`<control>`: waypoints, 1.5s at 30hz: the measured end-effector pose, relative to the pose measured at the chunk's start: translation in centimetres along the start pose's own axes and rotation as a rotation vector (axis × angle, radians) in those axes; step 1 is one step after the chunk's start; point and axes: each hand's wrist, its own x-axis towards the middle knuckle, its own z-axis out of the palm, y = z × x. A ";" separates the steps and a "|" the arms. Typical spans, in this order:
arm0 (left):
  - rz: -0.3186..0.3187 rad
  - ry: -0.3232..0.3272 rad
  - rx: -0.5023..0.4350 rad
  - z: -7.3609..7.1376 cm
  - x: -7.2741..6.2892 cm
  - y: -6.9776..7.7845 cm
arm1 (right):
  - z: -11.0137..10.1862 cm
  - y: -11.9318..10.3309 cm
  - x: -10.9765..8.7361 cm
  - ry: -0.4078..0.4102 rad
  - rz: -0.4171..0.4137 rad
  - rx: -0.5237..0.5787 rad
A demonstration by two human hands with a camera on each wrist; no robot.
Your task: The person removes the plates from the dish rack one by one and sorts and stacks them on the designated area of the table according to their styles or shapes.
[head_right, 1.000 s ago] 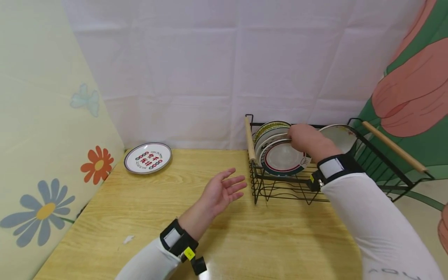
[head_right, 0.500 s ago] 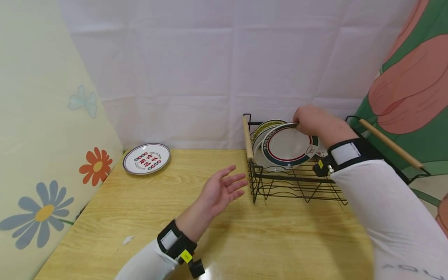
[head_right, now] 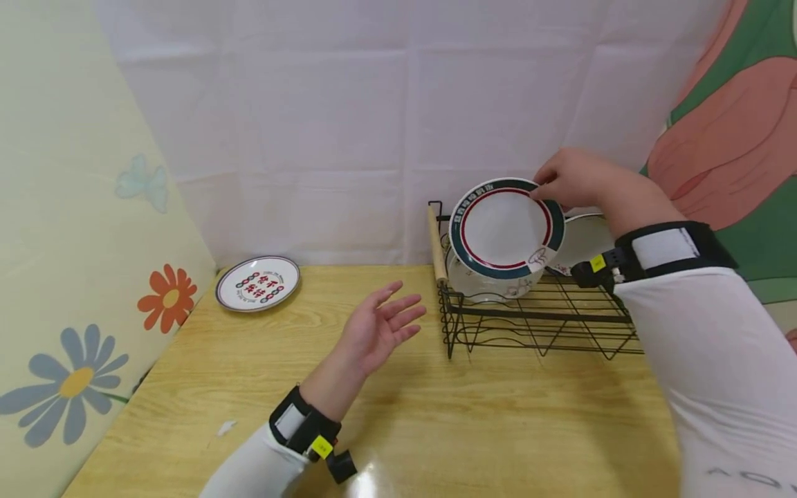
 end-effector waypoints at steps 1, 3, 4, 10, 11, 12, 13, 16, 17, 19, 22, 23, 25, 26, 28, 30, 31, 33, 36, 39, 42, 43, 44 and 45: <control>0.003 0.002 -0.001 0.0 0.0 0.2 | -0.1 0.1 -0.1 -0.001 0.017 0.054; 0.010 0.001 0.000 -0.1 -0.1 0.5 | -0.1 0.3 -0.3 0.005 0.049 0.165; 0.013 0.000 0.001 -0.2 -0.1 0.7 | 0.0 0.4 -0.4 0.011 0.063 0.209; 0.043 0.000 0.015 -0.4 -0.4 1.4 | 1.0 0.7 -1.1 0.078 0.110 0.475; 0.048 -0.001 0.021 -0.5 -0.4 1.5 | 1.2 0.7 -1.2 0.095 0.105 0.524; 0.053 -0.003 0.029 -0.5 -0.4 1.7 | 1.5 0.6 -1.3 0.115 0.101 0.581; 0.058 -0.006 0.037 -0.6 -0.4 1.8 | 1.9 0.5 -1.5 0.136 0.094 0.641; 0.082 -0.019 0.066 -0.7 -0.6 2.3 | 3.0 0.0 -1.8 0.172 0.066 0.823; 0.089 -0.024 0.075 -0.7 -0.7 2.5 | 3.4 -0.2 -1.9 0.174 0.058 0.885; 0.101 -0.031 0.090 -0.8 -0.8 2.8 | 4.3 -0.9 -2.2 0.180 0.057 0.997; 0.113 -0.037 0.104 -0.9 -0.9 3.2 | 5.8 -2.1 -2.8 0.190 0.061 1.117; 0.118 -0.039 0.112 -0.9 -0.9 3.3 | 6.3 -2.6 -3.1 0.194 0.063 1.148; 0.130 -0.042 0.126 -1.0 -1.0 3.5 | 7.2 -3.7 -3.6 0.204 0.064 1.212; 0.139 -0.041 0.140 -1.0 -1.0 3.6 | 7.6 -4.3 -3.9 0.207 0.062 1.239; 0.159 -0.043 0.167 -0.9 -1.2 3.8 | 8.5 -5.5 -4.5 0.211 0.060 1.311; 0.184 -0.047 0.198 -0.9 -1.4 4.1 | 9.4 -6.4 -5.0 0.204 0.035 1.412; 0.196 -0.050 0.213 -0.9 -1.5 4.3 | 9.8 -6.9 -5.3 0.200 0.026 1.457; 0.216 -0.058 0.235 -0.8 -1.8 4.6 | 10.8 -7.6 -5.7 0.199 0.011 1.536; 0.234 -0.057 0.260 -0.8 -2.0 4.8 | 12.1 -8.6 -6.2 0.216 -0.002 1.606; 0.236 -0.040 0.284 -0.7 -2.1 5.0 | 13.2 -9.6 -6.6 0.261 -0.008 1.630; 0.224 -0.017 0.301 -0.7 -2.2 5.1 | 14.0 -10.5 -6.8 0.276 -0.040 1.660; 0.219 -0.012 0.305 -0.7 -2.2 5.2 | 14.3 -10.7 -6.9 0.278 -0.051 1.665; 0.216 -0.010 0.307 -0.7 -2.2 5.2 | 14.4 -10.9 -7.0 0.278 -0.060 1.671; 0.213 -0.009 0.306 -0.7 -2.2 5.2 | 14.5 -11.0 -7.1 0.278 -0.071 1.681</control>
